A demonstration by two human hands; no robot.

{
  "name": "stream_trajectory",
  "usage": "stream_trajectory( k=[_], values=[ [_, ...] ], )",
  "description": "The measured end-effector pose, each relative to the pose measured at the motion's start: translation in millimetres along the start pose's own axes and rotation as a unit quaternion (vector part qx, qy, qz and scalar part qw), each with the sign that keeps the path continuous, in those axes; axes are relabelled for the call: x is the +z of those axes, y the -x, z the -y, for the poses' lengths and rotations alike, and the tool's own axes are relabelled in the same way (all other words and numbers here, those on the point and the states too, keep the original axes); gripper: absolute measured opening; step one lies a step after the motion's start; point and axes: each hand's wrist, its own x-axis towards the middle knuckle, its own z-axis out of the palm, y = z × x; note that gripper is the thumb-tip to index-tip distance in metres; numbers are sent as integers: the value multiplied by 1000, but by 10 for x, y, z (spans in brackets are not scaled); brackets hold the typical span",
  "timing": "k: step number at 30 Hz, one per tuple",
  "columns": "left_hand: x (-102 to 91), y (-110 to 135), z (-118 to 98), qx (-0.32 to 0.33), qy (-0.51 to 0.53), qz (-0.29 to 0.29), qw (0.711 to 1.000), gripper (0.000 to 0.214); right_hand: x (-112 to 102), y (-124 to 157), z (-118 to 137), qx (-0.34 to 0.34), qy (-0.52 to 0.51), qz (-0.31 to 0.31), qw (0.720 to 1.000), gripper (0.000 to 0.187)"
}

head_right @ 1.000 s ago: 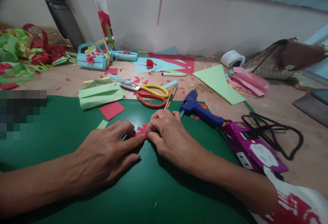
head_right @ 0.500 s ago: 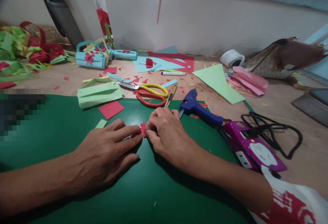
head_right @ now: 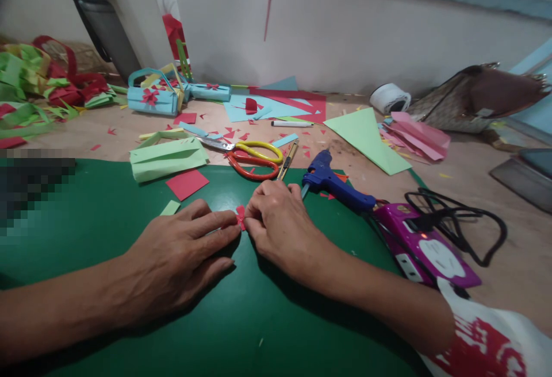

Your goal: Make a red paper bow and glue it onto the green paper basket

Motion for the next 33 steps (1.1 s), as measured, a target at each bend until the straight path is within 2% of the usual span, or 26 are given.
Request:
stream_trajectory(
  k=[12,17,23,33],
  values=[
    [-1,-13,1,-1,-16,17,1000,28,-16,12,-31,-1,-20,-13,1000,15],
    [0,-3,1,-8,-13,17,1000,26,-33,59,-85,-34,-20,-21,999,14],
    [6,-5,8,1,-12,6,1000,27,-16,197,-116,-117,63,-59,989,25],
    [6,2,-2,-7,4,4,1000,30,19,209,-103,-127,144,-55,980,30]
  ],
)
